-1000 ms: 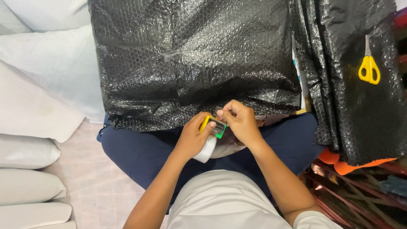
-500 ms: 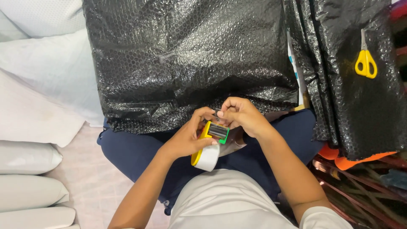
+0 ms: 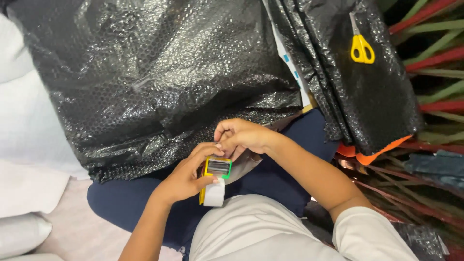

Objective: Wrapping a pillow in black bubble wrap and securing it with adhesive tape using a tape dispenser and scissors.

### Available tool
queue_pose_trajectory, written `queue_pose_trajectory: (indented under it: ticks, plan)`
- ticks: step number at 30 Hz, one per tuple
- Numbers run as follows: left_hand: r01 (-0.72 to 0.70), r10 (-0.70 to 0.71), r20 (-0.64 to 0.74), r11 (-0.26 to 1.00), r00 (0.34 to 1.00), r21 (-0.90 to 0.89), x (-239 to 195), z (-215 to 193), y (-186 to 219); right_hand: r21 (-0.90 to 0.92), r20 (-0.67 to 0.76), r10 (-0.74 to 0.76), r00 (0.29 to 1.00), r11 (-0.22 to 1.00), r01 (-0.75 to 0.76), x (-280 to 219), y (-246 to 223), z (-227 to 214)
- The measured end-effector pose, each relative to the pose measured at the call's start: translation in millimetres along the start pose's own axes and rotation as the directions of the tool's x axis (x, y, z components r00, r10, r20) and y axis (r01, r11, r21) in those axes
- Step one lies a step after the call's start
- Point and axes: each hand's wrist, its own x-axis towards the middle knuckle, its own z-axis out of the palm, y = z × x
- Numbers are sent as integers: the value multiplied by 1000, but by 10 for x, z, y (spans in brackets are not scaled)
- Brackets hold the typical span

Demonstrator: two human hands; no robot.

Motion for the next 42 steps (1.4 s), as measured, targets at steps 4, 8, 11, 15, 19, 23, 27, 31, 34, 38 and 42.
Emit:
queue_pose_trajectory:
  ticks: [4,8,11,15,19,23,27,31,34,38,42]
  plan:
    - [32,-32,51,999,998,15,-6,3,-23,-26,28,43,999,999,-43,-55,-197,47]
    - [202,-221,131,968,966,145,9,-12,-25,-68,-35,257,966,963,-259,-125,-415,126]
    - [249,-272,125,954,954,169,35,-22,32,-94,-15,260,966,961,-260,-149,-445,114]
    - [288,-303,106,947,947,139,36,-20,2,-108,28,268,963,959,-263,-162,-454,117]
    - [294,-306,93,948,948,120,56,-30,26,-123,-19,274,962,954,-274,-220,-519,134]
    - [248,-263,147,963,954,108,53,-5,-37,96,-134,59,989,994,-46,-376,-612,-59]
    - [211,-209,52,977,976,-17,36,-75,-102,-448,-725,-462,512,880,159,-580,-677,-585]
    - [159,-166,-78,983,983,-95,74,-234,29,-872,-373,-926,61,327,-365,-1086,-613,-1766]
    - [134,-134,-131,991,982,-3,115,-353,179,-609,-561,-828,8,405,-682,-1211,-558,-2481]
    - [2,-8,-127,999,992,-49,151,-443,325,-474,-765,-634,109,441,-762,-1223,-663,-2745]
    - [-32,25,-102,997,994,-65,168,-460,327,-560,-677,-729,99,423,-713,-1231,-439,-3315]
